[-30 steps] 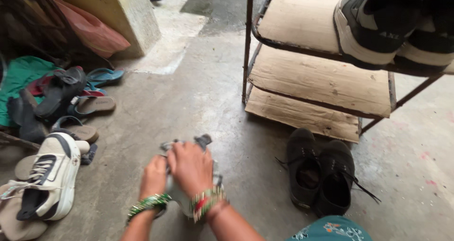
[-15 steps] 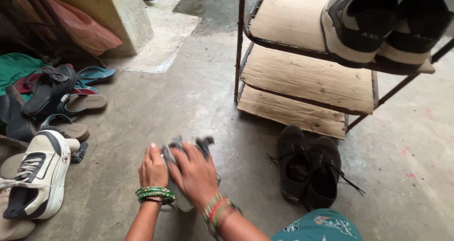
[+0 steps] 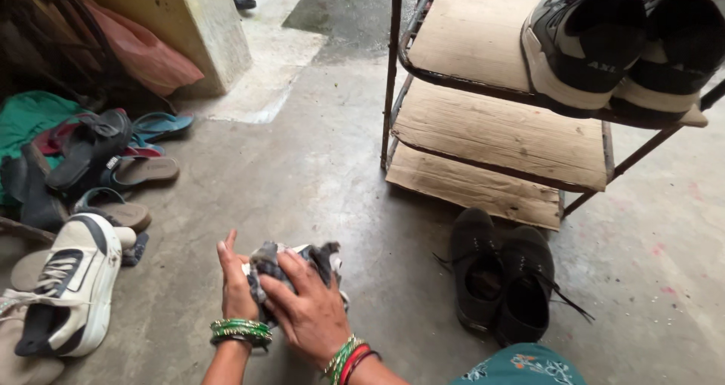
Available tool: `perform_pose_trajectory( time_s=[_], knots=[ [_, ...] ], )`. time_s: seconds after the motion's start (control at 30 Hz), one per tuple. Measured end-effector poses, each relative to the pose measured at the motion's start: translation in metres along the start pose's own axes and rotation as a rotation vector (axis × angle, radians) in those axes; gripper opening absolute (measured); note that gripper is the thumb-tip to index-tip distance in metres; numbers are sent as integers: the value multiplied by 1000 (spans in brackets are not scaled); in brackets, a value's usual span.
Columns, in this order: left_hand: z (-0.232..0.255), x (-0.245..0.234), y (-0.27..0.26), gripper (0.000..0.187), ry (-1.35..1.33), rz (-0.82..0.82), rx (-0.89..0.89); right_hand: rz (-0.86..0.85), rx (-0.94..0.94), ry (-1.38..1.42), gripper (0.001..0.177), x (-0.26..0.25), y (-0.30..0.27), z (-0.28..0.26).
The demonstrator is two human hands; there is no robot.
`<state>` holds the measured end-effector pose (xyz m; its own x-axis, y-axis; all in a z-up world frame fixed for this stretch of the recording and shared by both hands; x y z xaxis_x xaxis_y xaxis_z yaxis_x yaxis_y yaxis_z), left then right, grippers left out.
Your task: The person wipes a white and black sneaker with a grey cloth, cleaning the upper, sides, and sole. The person then places the cleaned shoe onto a wooden shoe rack.
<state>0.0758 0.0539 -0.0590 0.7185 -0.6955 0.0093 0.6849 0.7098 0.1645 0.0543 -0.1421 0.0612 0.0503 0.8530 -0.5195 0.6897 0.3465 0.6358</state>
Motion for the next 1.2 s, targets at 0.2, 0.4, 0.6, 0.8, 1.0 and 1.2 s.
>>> perform_pose_trajectory(
  time_s=[0.2, 0.4, 0.6, 0.8, 1.0, 1.2],
  knots=[
    [28, 14, -24, 76, 304, -76, 100, -578, 572, -353, 30, 63, 58, 49],
    [53, 31, -22, 72, 425, -90, 127, -273, 495, -175, 26, 31, 40, 46],
    [46, 32, -10, 69, 481, -101, 29, 45, 34, -164, 41, -16, -11, 9],
    [49, 26, -20, 67, 498, -131, 204, -506, 608, -225, 29, 43, 48, 57],
    [44, 19, -14, 71, 443, -113, 136, -348, 481, -168, 28, 37, 41, 35],
    [45, 10, -7, 76, 403, -115, 115, 23, -15, -109, 36, -8, -13, -6]
  ],
)
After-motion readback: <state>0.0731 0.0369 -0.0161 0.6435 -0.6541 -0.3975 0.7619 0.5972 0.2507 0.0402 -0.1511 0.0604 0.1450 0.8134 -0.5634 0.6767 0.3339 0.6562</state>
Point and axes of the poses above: each hand's wrist, its own y-axis towards the middle knuckle, its own x-axis out of the palm, z = x × y, the point moved 8 cm from there along y, towards the middle knuckle, and after that the axes turned 13 degrees about x, right-handed, at the moved point
